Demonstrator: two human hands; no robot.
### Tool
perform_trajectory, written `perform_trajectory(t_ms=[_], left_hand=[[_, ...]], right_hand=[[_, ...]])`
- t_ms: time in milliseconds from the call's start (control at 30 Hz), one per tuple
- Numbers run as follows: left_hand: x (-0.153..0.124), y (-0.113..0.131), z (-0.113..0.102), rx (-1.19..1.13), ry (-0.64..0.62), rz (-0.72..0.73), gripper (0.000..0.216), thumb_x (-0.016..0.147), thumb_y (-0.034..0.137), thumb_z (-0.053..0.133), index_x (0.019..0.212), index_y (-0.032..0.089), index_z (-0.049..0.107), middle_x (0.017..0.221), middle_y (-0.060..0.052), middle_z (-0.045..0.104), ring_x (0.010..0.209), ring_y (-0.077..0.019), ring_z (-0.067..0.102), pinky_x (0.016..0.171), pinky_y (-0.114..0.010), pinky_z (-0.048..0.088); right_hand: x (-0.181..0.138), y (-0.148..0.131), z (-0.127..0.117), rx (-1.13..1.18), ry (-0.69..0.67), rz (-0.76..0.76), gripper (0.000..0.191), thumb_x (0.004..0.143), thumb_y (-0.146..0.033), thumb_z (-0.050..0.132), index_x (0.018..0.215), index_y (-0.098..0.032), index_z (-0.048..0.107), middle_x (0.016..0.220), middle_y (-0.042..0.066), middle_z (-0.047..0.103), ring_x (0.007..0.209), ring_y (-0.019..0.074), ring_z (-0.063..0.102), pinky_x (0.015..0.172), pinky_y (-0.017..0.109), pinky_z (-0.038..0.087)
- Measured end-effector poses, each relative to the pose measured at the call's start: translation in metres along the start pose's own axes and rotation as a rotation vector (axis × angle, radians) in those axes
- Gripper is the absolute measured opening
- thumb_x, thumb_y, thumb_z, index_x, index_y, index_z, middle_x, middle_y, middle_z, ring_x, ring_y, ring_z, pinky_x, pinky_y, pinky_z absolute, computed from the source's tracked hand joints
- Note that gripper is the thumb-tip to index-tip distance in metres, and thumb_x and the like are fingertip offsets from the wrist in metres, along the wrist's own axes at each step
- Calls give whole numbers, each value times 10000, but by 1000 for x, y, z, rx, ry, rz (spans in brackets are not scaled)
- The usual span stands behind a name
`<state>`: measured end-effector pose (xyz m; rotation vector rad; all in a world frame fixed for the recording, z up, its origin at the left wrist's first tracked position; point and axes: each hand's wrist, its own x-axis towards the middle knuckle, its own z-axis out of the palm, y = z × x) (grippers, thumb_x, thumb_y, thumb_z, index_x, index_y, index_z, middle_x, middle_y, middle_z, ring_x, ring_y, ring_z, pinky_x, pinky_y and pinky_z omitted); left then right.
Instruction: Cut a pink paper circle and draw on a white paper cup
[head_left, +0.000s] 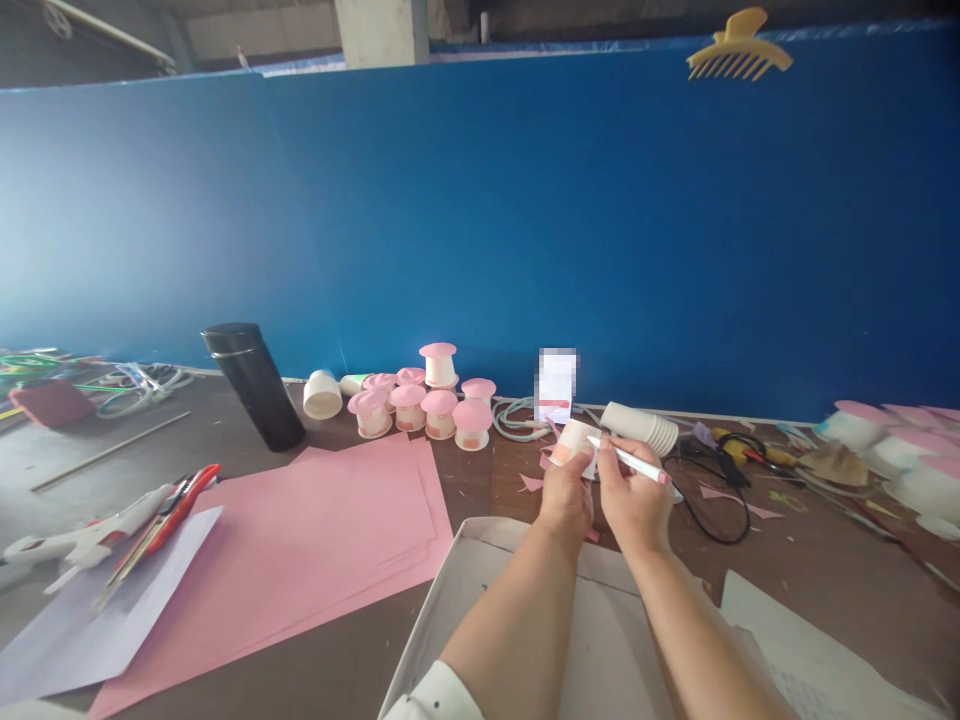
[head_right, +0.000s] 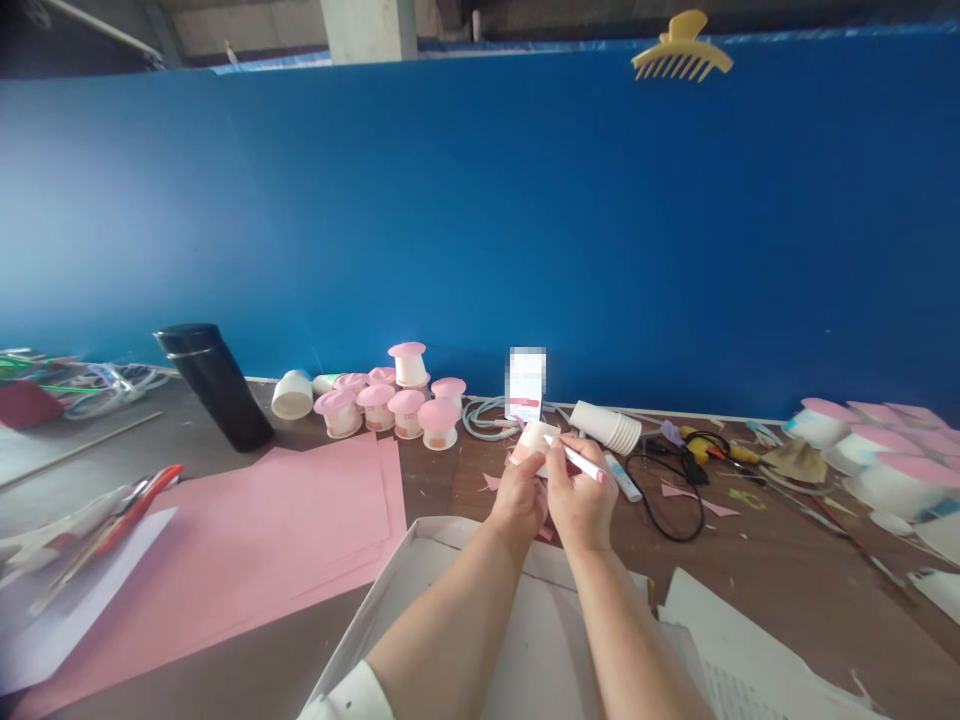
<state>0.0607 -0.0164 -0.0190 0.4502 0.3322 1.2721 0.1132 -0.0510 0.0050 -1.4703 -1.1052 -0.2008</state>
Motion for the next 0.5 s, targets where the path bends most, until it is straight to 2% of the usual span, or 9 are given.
perform_trajectory(t_ms=[500], left_hand=[[1,2,0,-43,11,-25,478,596,209,799,1052,138,676,1109,-132,697,1209,-312,578,1099,-405,375]], right_hand=[[-1,7,2,-2,6,4,234,810,-376,603,829,-161,695,820,118,739,778,242,696,746,332,530]])
